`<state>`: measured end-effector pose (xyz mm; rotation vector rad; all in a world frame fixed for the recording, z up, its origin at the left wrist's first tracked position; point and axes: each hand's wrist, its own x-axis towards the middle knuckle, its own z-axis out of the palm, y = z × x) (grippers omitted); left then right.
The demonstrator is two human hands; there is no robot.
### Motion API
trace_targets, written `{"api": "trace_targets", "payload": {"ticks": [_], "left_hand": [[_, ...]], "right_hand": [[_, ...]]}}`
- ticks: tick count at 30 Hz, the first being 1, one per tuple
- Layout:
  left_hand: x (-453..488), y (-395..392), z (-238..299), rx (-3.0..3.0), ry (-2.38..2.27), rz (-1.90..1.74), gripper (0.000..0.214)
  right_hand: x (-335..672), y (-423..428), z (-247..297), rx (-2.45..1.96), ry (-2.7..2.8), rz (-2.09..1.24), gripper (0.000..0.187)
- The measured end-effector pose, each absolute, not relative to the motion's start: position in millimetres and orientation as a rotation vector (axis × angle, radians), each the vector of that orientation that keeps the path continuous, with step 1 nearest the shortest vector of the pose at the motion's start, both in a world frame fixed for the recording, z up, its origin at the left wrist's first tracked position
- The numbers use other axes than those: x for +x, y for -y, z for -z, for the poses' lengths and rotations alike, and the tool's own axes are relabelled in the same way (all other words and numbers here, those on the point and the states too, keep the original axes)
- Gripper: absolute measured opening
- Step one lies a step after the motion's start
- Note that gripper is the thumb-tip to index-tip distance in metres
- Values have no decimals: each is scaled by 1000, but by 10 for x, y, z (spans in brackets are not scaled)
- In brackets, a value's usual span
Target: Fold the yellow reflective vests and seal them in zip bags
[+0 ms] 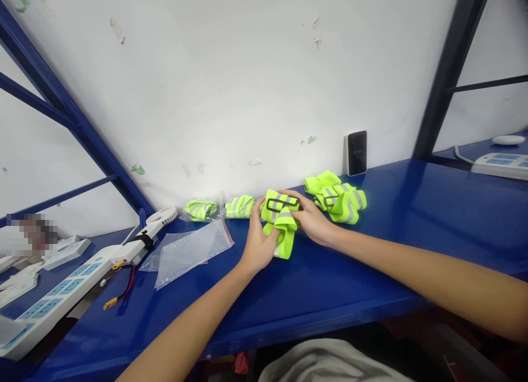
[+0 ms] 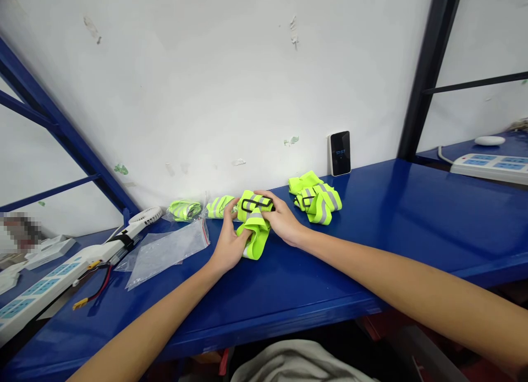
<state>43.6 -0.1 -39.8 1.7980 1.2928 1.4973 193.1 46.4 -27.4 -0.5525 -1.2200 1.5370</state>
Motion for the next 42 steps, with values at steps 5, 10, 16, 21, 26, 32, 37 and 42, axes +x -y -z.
{"api": "trace_targets", "payload": {"ticks": [5, 10, 16, 21, 26, 32, 37, 42], "left_hand": [[357, 20, 331, 2065, -1516, -1347, 62], [364, 119, 256, 2461, -1390, -1328, 49], [290, 159, 172, 2798, -1003, -1221, 37], [267, 119, 162, 2553, -1107, -1275, 37], [310, 60, 194, 2263, -1194, -1408, 19], [305, 19, 214, 2244, -1255, -1495, 13], [246, 14, 170, 2297, -1230, -1516, 8], [233, 61, 118, 2298, -1304, -1492, 29]], "right_hand": [[1884, -422, 359, -706, 1075, -1750, 48], [1850, -388, 365, -716, 1177, -1854, 39], [1863, -370, 337, -707, 1329, -1867, 35], [1864, -363, 330, -727, 1326, -1864, 42], [1882, -374, 299, -723, 1295, -1869, 51], [1901, -417, 290, -617, 1475, -1717, 51], [1908, -381, 260, -509, 1451, -1839, 42], [1948, -330, 201, -494, 1803, -1376, 37]]}}
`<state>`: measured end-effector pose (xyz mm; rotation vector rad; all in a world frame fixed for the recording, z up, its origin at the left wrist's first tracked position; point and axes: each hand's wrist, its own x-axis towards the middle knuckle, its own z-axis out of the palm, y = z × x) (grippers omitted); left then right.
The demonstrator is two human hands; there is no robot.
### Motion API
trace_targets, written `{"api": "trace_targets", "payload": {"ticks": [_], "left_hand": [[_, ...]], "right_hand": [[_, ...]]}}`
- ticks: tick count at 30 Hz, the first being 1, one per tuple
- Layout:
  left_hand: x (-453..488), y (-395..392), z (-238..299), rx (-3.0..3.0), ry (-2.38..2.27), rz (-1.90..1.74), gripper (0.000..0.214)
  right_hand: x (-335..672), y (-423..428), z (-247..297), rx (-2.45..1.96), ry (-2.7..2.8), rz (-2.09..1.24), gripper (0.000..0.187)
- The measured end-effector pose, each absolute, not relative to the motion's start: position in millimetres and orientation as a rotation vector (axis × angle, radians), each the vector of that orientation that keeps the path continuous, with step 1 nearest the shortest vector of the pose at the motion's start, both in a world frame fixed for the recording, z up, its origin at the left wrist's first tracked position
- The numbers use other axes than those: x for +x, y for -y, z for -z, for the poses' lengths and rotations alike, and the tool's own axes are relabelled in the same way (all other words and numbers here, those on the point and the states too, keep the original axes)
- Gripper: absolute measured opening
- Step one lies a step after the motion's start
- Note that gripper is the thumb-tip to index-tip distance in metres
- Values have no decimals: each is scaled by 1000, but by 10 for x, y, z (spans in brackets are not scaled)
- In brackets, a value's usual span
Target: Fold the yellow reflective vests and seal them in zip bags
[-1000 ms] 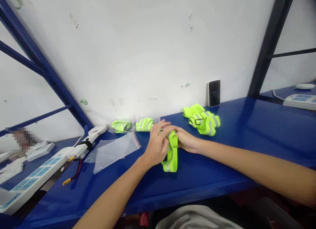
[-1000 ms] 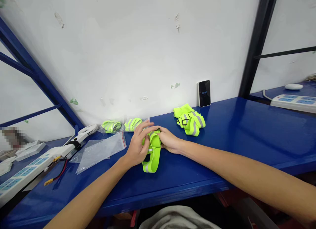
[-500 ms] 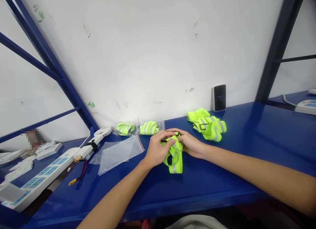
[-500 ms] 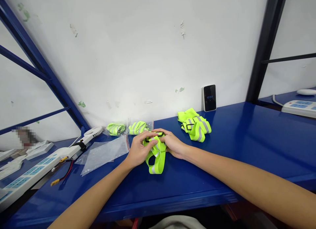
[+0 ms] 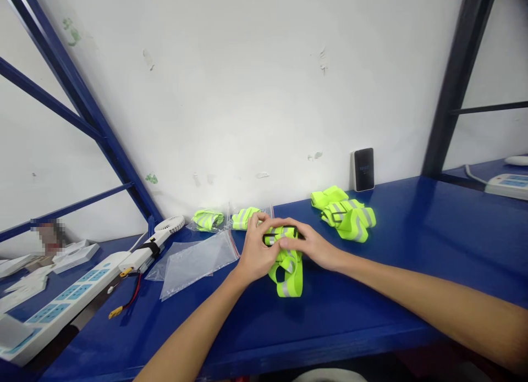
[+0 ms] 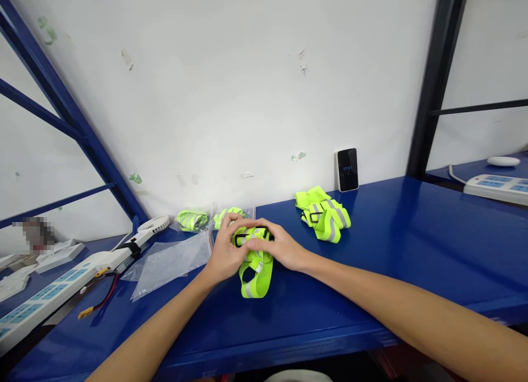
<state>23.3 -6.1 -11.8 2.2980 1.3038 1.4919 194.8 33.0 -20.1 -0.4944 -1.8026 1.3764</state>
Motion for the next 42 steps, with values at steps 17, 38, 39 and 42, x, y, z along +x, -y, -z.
{"api": "trace_targets", "payload": {"ticks": [17, 38, 39, 42], "left_hand": [[68, 97, 76, 2731, -1157, -1273, 81], [149, 12, 201, 2230, -1318, -1410, 12], [157, 17, 205, 2235, -1340, -1434, 12], [173, 17, 226, 2244, -1389, -1493, 11]], "right_hand": [[1994, -519, 200, -595, 1498, -1404, 41], [2028, -509, 184, -600, 1460, -1550, 50], [2026, -508, 179, -575, 1442, -1571, 53], [2025, -522, 163, -527, 1400, -1628, 57]]}}
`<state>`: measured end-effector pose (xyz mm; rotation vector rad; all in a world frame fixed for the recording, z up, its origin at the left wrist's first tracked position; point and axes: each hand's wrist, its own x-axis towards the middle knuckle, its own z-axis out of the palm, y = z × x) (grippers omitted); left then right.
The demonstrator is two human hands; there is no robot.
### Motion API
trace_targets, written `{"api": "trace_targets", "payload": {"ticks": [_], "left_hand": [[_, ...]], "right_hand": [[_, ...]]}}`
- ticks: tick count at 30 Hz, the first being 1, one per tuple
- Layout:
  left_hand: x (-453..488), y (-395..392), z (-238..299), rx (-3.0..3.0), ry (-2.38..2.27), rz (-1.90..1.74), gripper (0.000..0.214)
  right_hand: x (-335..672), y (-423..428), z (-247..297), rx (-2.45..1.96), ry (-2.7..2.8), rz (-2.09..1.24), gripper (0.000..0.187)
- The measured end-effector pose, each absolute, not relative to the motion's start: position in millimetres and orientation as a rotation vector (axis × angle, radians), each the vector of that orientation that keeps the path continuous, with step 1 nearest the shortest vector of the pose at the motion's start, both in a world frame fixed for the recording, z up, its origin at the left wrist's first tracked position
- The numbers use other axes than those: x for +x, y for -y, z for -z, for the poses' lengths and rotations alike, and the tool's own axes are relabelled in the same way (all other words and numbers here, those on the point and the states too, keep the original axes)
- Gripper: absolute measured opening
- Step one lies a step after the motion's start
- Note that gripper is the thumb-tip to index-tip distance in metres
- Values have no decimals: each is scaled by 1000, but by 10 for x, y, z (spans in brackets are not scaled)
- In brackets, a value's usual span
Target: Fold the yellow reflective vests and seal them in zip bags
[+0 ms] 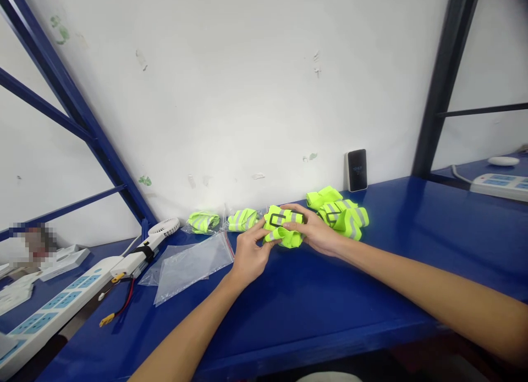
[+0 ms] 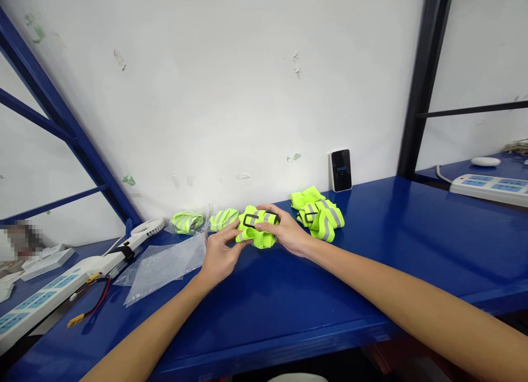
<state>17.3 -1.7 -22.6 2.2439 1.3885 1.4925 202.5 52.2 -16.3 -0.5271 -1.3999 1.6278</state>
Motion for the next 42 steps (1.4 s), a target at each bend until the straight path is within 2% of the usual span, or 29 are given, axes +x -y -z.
{"api": "trace_targets", "payload": {"ticks": [9, 13, 20, 22, 24, 26, 30, 34, 37, 39, 42], "left_hand": [[113, 2, 236, 2498, -1429, -1452, 13], [96, 30, 235, 2623, -1377, -1259, 19], [106, 59, 262, 2454, -1197, -1031, 18], [91, 37, 273, 2376, -1204, -1052, 39], [71, 5, 275, 2305, -1204, -1058, 71], [57, -25, 270, 2262, -1202, -1043, 86], [51, -51, 270, 2228, -1190, -1059, 69], [50, -60, 289, 2242, -1170, -1113, 52], [38, -75, 288, 2320, -1174, -1118, 41], [29, -82, 286, 2389, -1161, -1100, 42], [28, -83, 302, 2468, -1166, -1089, 49]], "right_hand": [[2053, -549, 148, -526, 1500, -1666, 51], [2076, -556, 149, -543, 1640, -1667, 43], [2137, -568, 108, -527, 2048, -1358, 39], [2151, -556, 88, -517, 2140, -1329, 40], [2161, -530, 60, -507, 2186, -1325, 36], [2168, -493, 25, -480, 2190, -1360, 30], [2175, -415, -31, -378, 2209, -1349, 36], [2160, -378, 6, -470, 2304, -1064, 56], [2142, -374, 66, -527, 2311, -831, 47], [2138, -374, 96, -550, 2317, -725, 41], [2145, -386, 121, -598, 2309, -661, 48]]}}
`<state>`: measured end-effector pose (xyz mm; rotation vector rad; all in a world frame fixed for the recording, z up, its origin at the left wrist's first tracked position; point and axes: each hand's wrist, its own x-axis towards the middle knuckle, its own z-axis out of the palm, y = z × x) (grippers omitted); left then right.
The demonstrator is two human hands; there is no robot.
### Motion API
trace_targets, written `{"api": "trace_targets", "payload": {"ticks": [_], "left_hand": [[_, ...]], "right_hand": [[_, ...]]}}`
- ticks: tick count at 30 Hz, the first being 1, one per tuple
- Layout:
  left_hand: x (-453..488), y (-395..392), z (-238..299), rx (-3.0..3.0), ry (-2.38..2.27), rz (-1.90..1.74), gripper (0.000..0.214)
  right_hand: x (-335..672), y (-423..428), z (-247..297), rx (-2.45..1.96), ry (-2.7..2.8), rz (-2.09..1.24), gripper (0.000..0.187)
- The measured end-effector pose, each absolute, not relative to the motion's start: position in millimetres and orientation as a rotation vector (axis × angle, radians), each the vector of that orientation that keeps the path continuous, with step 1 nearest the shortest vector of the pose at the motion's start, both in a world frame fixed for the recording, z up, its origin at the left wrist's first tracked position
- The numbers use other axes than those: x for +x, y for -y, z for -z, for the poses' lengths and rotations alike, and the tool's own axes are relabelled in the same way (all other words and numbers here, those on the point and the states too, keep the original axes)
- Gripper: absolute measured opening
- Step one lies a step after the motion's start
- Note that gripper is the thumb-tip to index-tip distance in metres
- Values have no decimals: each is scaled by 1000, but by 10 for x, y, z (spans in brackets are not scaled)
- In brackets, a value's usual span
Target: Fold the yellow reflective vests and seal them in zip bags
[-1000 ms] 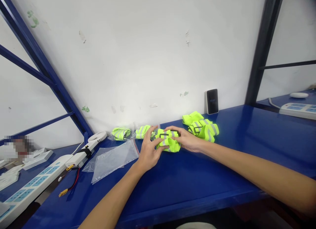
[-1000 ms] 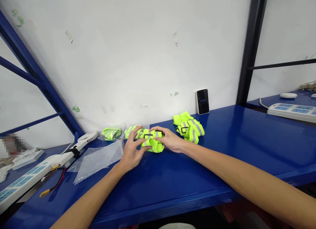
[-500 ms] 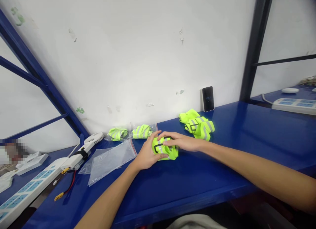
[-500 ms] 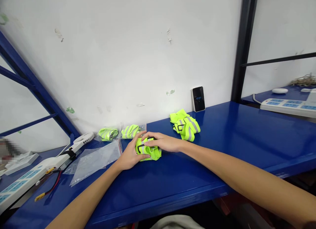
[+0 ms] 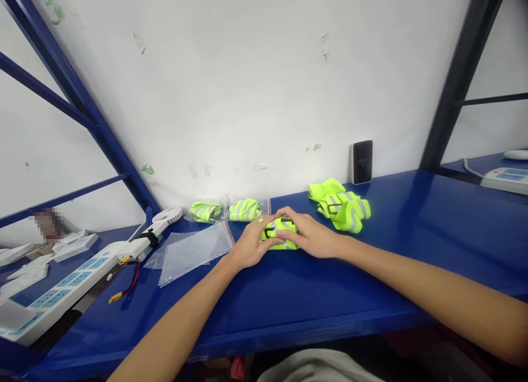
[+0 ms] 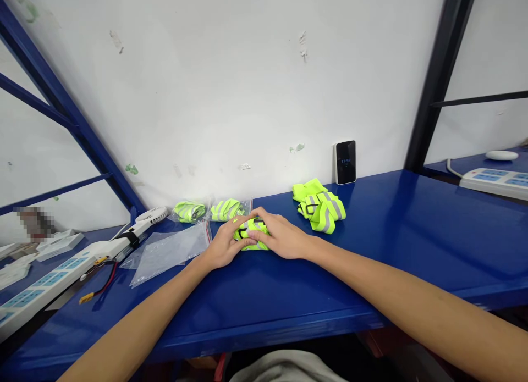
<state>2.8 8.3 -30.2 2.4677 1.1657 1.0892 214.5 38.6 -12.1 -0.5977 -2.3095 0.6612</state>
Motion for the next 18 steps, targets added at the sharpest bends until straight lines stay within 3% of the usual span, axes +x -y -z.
{"api": "trace_targets", "payload": {"ticks": [3, 6, 10, 15, 18], "left_hand": [[46, -70, 314, 2482, -1209, -1063, 51], [31, -39, 243, 2492, -1267, -886, 58], [-156, 29, 42, 2551, -1464, -422, 102], [-637, 120, -77, 2473, -1880, -198, 113], [-957, 142, -38, 2318, -2045, -75, 118]], "right_hand": [[2156, -411, 136, -620, 2308, -686, 58], [2148, -430, 150, -599, 2291, -698, 55], [2108, -448, 160, -566, 2271, -640, 46], [2095, -288, 56, -644, 2392, -219, 36], [2099, 145, -91, -426, 2590, 176, 33]]}}
